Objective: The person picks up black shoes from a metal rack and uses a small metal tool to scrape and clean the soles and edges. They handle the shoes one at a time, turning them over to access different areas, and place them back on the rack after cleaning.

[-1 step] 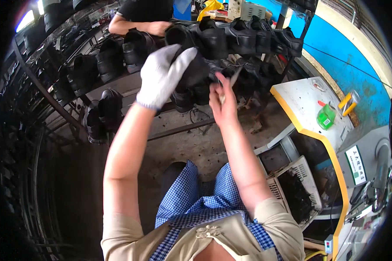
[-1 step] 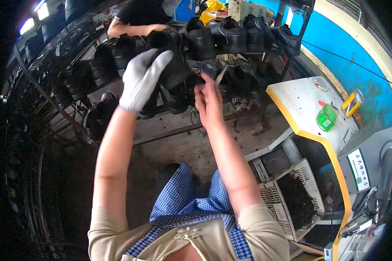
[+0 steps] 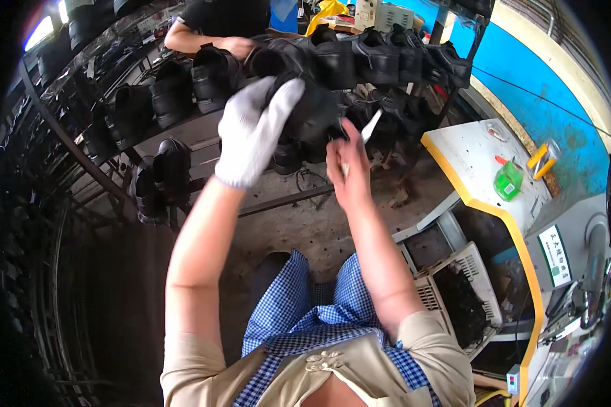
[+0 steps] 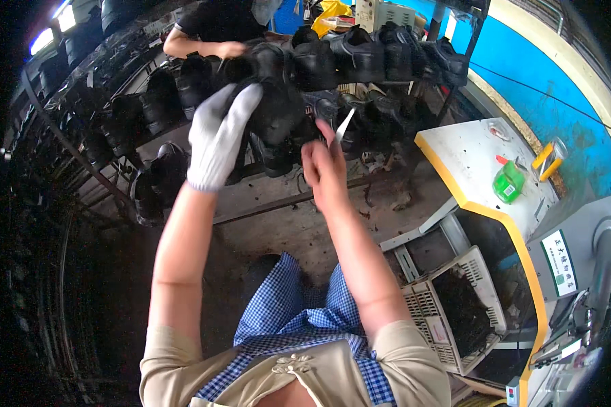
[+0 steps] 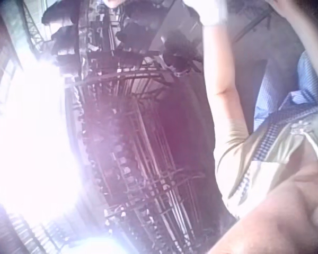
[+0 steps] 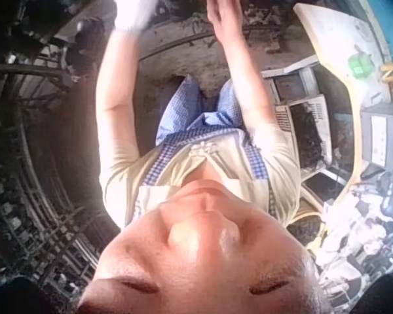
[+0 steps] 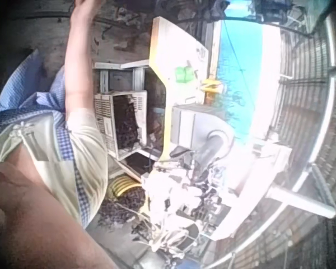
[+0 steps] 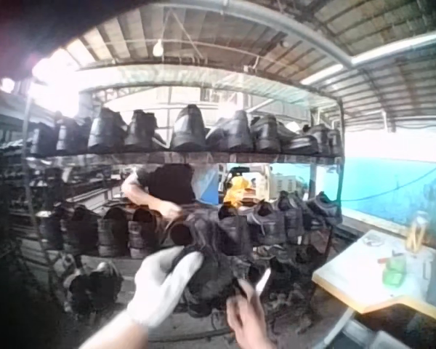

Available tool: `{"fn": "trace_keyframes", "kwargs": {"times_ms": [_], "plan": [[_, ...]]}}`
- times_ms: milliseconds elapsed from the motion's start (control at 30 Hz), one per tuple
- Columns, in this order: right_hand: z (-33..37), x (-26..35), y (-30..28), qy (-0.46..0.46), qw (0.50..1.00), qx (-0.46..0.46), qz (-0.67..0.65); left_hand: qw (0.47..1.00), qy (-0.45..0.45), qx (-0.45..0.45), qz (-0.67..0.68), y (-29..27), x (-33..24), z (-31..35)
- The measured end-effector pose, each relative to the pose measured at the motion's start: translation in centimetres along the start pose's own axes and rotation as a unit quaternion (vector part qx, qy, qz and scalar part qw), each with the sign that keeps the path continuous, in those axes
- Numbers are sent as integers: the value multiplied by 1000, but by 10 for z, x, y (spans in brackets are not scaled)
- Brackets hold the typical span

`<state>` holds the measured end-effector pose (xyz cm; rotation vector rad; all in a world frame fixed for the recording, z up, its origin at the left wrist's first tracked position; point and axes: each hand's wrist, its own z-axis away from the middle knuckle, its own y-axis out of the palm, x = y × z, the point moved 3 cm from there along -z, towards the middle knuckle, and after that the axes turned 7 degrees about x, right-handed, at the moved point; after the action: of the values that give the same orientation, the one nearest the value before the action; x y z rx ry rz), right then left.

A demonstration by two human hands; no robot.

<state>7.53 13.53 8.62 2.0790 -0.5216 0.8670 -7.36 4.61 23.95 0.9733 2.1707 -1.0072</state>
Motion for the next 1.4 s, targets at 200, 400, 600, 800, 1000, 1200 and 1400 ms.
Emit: {"fn": "trace_keyframes", "kwargs": {"times_ms": [200, 400, 600, 800, 1000, 1200, 1400], "plan": [[71, 35, 40, -170, 970, 39, 172, 796, -133, 85, 585, 31, 9, 109], [103, 50, 23, -56, 953, 28, 295, 706, -219, 126, 662, 50, 30, 152], [100, 101, 71, -210, 787, 227, 534, 790, -226, 141, 552, 46, 20, 181], [107, 106, 86, -293, 641, 255, 662, 837, -188, 138, 495, 46, 26, 187], [105, 77, 34, 39, 983, 72, 167, 786, -233, 90, 565, 51, 19, 197], [143, 62, 61, 5, 895, 109, 432, 850, -205, -57, 482, 49, 28, 202], [162, 61, 79, -59, 812, 105, 571, 910, -206, -95, 347, 52, 35, 207]]}}
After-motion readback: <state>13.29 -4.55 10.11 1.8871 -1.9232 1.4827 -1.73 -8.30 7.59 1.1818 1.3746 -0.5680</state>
